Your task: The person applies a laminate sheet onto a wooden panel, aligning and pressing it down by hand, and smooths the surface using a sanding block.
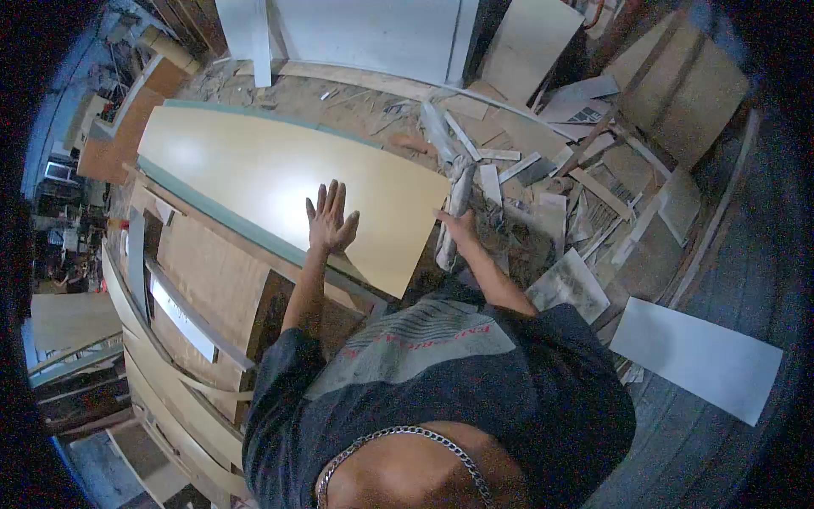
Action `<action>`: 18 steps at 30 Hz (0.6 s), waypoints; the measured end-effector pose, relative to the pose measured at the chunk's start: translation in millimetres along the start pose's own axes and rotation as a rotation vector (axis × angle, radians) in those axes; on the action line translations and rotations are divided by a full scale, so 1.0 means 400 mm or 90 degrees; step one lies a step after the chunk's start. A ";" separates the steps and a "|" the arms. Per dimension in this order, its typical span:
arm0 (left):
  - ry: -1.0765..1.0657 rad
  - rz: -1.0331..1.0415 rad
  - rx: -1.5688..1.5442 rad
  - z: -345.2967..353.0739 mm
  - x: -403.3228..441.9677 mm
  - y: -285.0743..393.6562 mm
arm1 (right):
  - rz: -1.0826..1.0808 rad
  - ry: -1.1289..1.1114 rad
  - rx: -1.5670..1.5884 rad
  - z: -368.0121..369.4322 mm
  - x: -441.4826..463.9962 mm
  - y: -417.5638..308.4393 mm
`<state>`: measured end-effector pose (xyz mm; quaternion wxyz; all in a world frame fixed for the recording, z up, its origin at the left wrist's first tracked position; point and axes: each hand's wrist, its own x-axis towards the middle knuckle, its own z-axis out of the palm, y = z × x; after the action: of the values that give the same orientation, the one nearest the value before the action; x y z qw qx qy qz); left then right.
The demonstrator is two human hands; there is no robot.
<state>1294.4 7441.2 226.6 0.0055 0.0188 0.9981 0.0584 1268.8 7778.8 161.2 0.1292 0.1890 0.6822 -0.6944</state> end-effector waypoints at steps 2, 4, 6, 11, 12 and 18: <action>0.004 0.002 -0.009 -0.006 -0.002 0.004 | 0.038 -0.033 0.038 0.003 -0.042 -0.054; -0.015 -0.011 -0.048 -0.029 -0.003 0.012 | 0.035 -0.021 -0.024 -0.002 -0.041 -0.055; -0.003 -0.007 -0.052 -0.032 -0.002 0.010 | 0.032 -0.008 -0.089 0.005 -0.011 0.012; 0.031 -0.013 -0.071 -0.035 -0.007 0.017 | 0.095 -0.063 -0.078 -0.011 0.006 0.044; 0.048 -0.008 -0.081 -0.039 -0.007 0.015 | 0.088 -0.014 -0.066 0.003 -0.012 0.030; 0.125 -0.063 -0.131 0.036 0.000 -0.022 | 0.140 -0.032 -0.011 0.022 -0.105 -0.086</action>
<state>1294.3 7434.0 211.3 -0.0873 -0.0368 0.9823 0.1617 1290.7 7767.7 210.4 0.2230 0.2442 0.6599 -0.6747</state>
